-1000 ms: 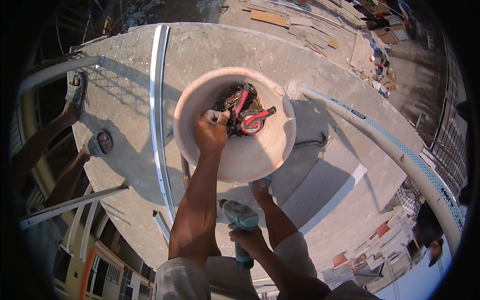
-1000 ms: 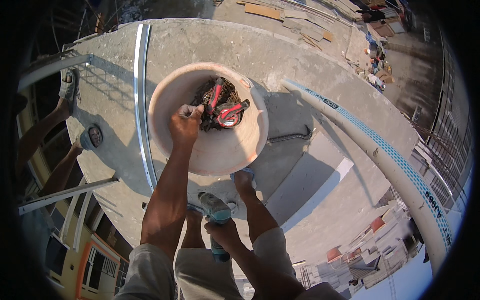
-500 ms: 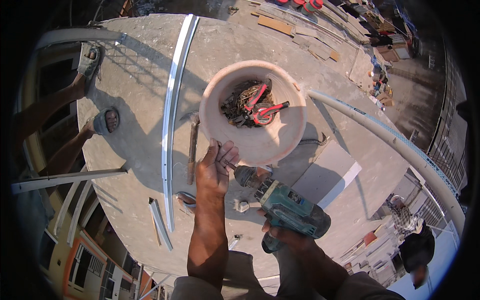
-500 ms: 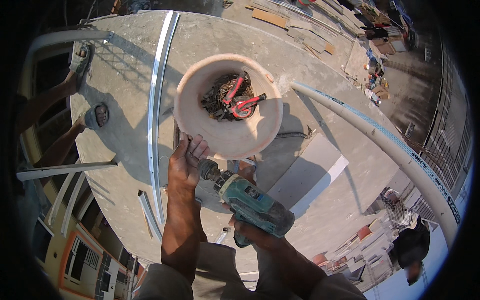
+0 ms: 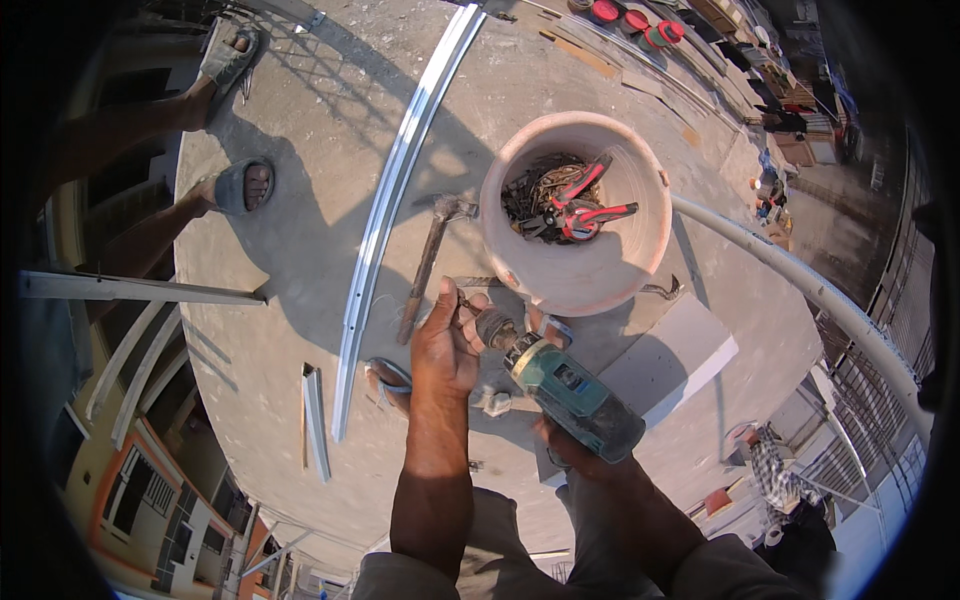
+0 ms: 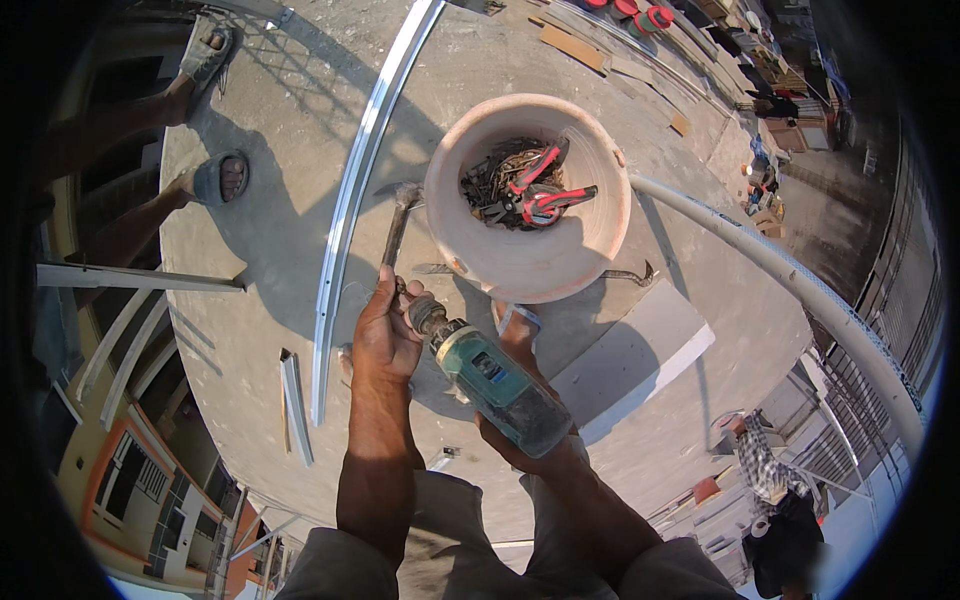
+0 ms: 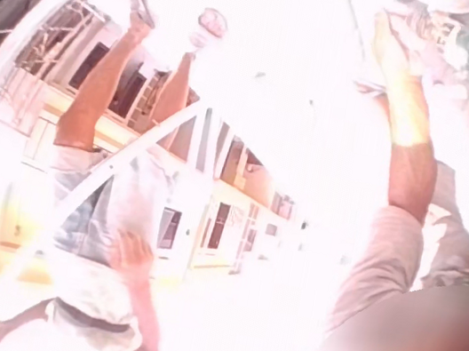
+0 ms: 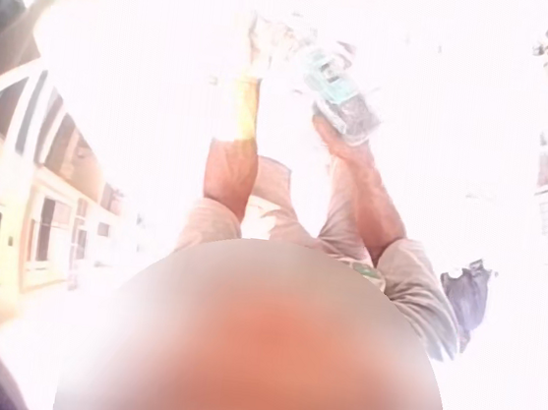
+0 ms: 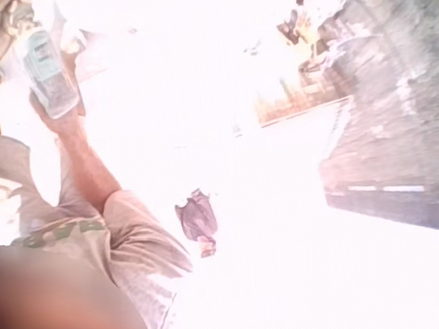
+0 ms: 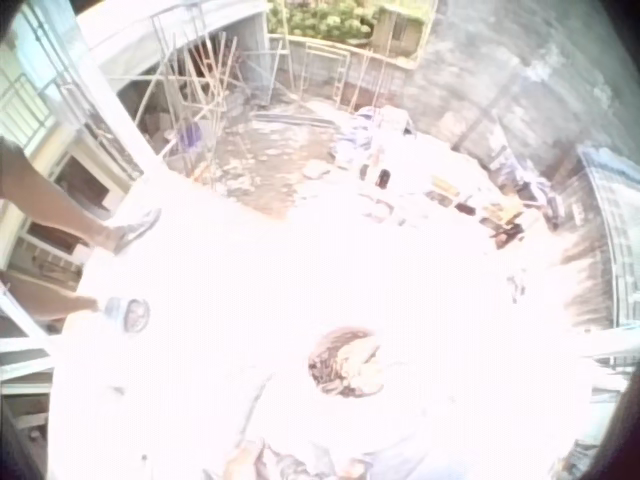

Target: The person uses a cordless drill to fasten screws into metal profiles and then hammers nails into the same profiles. The person handles multiple metal pieces, aligns them, and secures them with screws and nails on a rooftop construction site.

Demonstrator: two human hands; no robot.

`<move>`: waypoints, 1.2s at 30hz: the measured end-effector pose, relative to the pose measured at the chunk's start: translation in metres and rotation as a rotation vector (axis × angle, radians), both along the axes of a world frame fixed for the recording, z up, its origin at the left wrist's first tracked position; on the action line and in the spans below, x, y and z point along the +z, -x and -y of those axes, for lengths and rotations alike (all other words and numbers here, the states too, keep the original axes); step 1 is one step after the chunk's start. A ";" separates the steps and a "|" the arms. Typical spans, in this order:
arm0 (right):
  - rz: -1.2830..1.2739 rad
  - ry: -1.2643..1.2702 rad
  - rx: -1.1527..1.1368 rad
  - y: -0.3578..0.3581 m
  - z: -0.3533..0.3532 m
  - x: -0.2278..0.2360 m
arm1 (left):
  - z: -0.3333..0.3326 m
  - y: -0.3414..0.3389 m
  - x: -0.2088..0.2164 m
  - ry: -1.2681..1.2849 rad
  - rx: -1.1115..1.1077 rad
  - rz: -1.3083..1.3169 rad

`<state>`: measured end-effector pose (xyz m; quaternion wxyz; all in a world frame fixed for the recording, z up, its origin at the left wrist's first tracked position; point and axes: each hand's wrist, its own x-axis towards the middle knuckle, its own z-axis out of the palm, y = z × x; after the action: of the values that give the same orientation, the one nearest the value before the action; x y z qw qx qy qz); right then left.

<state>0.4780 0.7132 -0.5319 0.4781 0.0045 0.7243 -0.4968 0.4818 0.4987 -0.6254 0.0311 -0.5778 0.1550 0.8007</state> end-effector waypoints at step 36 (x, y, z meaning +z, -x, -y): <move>-0.457 0.059 0.301 -0.012 0.066 -0.001 | 0.039 -0.054 -0.004 -0.016 0.106 0.119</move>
<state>0.4898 0.6468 -0.5325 0.3708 -0.2292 0.7912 -0.4290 0.5354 0.4595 -0.6290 0.0023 -0.6315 0.1155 0.7668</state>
